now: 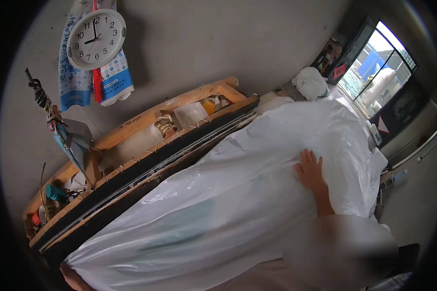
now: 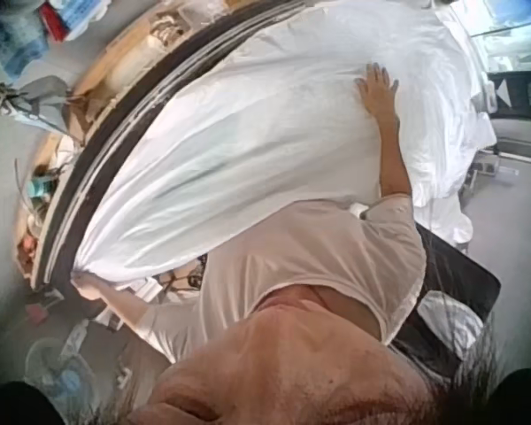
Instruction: Fold and organize large white and green plastic sheets on a workspace.
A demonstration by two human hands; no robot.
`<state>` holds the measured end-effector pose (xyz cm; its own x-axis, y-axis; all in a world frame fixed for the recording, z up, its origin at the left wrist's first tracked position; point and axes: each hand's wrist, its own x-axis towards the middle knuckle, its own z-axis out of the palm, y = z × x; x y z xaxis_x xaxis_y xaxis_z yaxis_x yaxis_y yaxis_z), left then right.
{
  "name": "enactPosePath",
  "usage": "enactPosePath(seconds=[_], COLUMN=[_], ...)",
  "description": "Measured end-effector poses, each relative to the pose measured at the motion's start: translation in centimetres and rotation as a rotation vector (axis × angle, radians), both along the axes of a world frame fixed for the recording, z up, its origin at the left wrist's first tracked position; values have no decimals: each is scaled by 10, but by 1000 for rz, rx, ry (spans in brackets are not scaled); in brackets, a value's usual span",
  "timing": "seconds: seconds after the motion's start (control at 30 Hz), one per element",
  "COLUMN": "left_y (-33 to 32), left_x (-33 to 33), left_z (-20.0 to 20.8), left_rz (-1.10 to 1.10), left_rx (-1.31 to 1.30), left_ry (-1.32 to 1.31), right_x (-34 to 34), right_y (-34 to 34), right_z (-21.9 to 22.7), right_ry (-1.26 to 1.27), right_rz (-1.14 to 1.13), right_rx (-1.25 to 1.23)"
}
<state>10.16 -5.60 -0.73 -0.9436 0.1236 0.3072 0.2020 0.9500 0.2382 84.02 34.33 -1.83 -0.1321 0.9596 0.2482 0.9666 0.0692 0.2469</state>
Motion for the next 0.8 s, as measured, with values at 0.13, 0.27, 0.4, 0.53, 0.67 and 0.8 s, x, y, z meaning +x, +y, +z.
enactPosePath(seconds=[0.13, 0.27, 0.4, 0.53, 0.67, 0.8], left_y=[3, 4, -5, 4, -24, -26], left_x=[3, -8, -9, -8, -25, -3], left_z=[14, -1, -3, -1, -9, 9], left_rz=[65, 92, 80, 41, -117, 70], left_rx=[-68, -187, -228, -109, 32, 113], left_ry=[51, 112, 210, 197, 372, 205], right_x=[-17, 1, -152, -126, -150, -147], right_y=[-51, -42, 18, 56, 27, 31], right_z=[-16, -75, 10, 13, 9, 1], right_ry=[295, 754, 511, 470, 256, 264], right_rz=[153, 162, 498, 426, 455, 437], right_rx=[-214, 22, -147, -3, -255, -170])
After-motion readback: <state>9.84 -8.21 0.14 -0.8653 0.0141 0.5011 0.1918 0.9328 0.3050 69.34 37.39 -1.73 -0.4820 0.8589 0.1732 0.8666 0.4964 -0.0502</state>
